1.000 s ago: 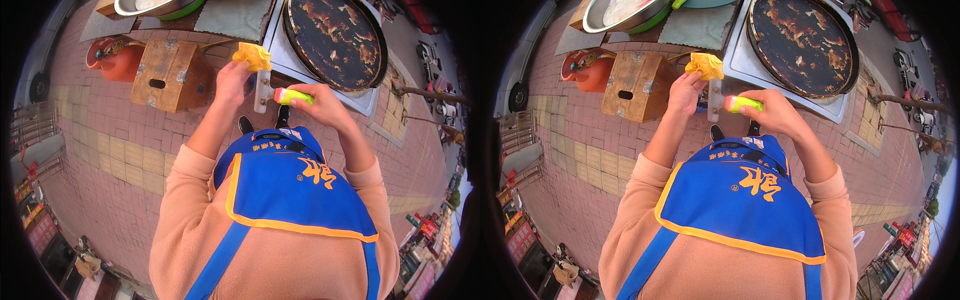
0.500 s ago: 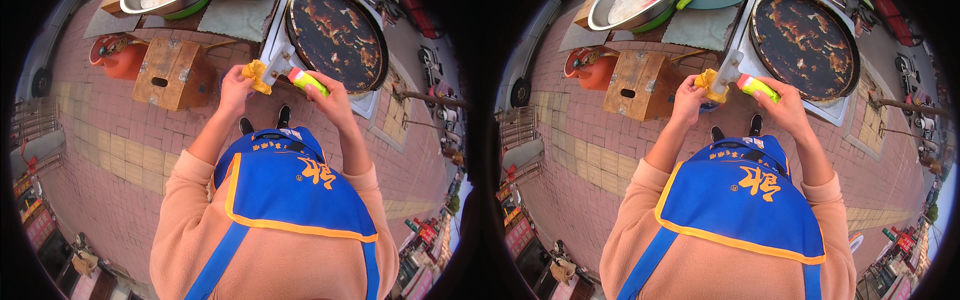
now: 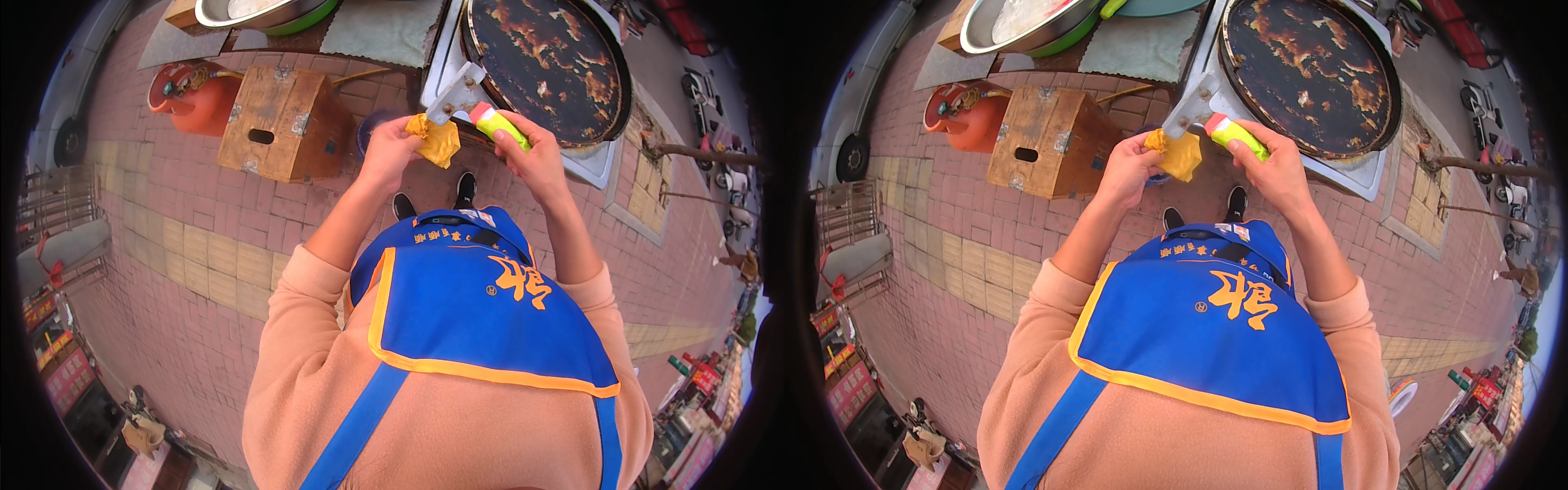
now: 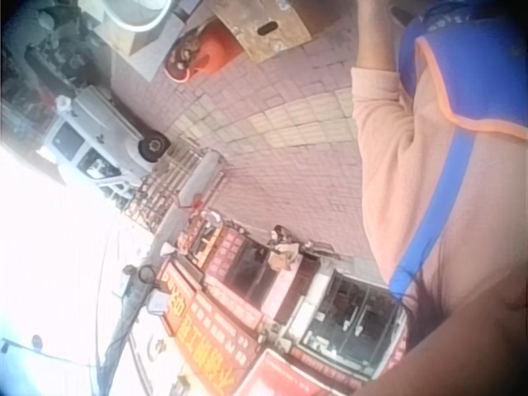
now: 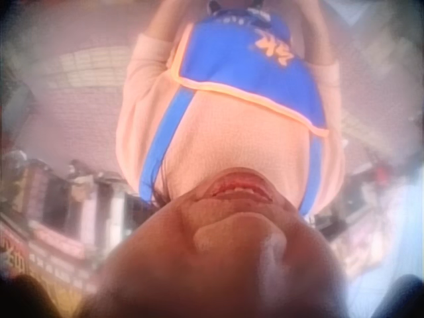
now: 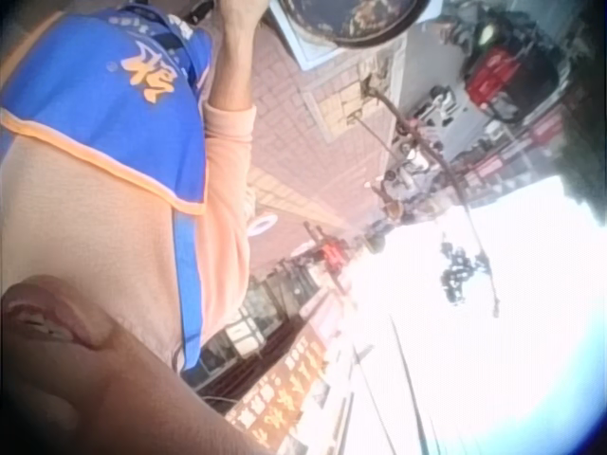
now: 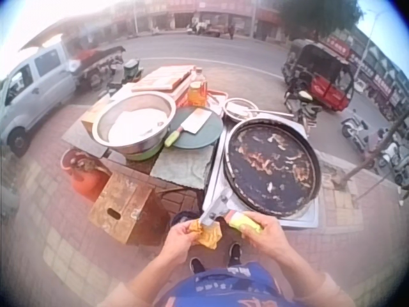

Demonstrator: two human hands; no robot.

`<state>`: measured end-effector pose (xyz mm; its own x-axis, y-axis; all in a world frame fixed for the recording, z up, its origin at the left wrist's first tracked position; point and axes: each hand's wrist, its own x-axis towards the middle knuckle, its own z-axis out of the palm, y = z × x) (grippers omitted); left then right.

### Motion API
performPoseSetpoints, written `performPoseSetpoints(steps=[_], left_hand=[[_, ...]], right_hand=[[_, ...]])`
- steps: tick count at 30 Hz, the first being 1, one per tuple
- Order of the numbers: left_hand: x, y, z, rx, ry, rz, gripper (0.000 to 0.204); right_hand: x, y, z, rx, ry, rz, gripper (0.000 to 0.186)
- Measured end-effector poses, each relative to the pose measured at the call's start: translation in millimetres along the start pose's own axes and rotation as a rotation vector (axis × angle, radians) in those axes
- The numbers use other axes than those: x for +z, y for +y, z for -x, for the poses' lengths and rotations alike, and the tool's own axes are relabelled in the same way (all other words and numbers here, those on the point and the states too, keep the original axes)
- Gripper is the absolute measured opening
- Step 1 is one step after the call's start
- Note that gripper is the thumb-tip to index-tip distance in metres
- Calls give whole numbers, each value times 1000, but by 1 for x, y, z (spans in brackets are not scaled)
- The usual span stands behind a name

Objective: The person scrapes burnt residue from a large round pan using a metal scraper and wipes the tool with a yellow cloth. The person repeatedly scrapes different areas of the pan and discards debris into a small bucket.

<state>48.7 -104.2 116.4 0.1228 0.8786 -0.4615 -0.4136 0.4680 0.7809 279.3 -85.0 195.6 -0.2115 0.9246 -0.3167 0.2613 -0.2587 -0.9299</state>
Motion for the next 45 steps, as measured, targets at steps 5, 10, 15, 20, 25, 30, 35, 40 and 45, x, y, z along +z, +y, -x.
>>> performPoseSetpoints(steps=[5, 10, 15, 20, 25, 30, 35, 40, 45], left_hand=[[-2, 1, 5, -3, -81, -15, 41], [-9, 1, 5, -38, -104, 53, 40], [-17, 0, 5, -37, -120, 176, 40], [-24, -1, 8, -24, -95, 273, 37], [-28, -1, 10, -14, -114, 193, 34], [-34, -1, 9, -38, -133, 178, 32], [-36, -5, 6, -73, -94, 178, 32], [-51, -10, -3, -67, 37, 105, 32], [-74, -15, -16, -57, 155, 101, 31]], right_hand=[[1, 2, -4, -118, 37, 195, 37], [7, 1, -10, -417, 75, 432, 38], [12, -4, -12, -366, 25, 457, 40], [18, -5, -18, -407, -5, 488, 39], [22, -5, -23, -449, -11, 506, 39], [23, -8, -28, -505, -46, 543, 39], [27, -7, -31, -541, -64, 571, 39], [25, -1, -31, -445, 19, 507, 38], [7, 15, -21, -373, 23, 491, 38]])
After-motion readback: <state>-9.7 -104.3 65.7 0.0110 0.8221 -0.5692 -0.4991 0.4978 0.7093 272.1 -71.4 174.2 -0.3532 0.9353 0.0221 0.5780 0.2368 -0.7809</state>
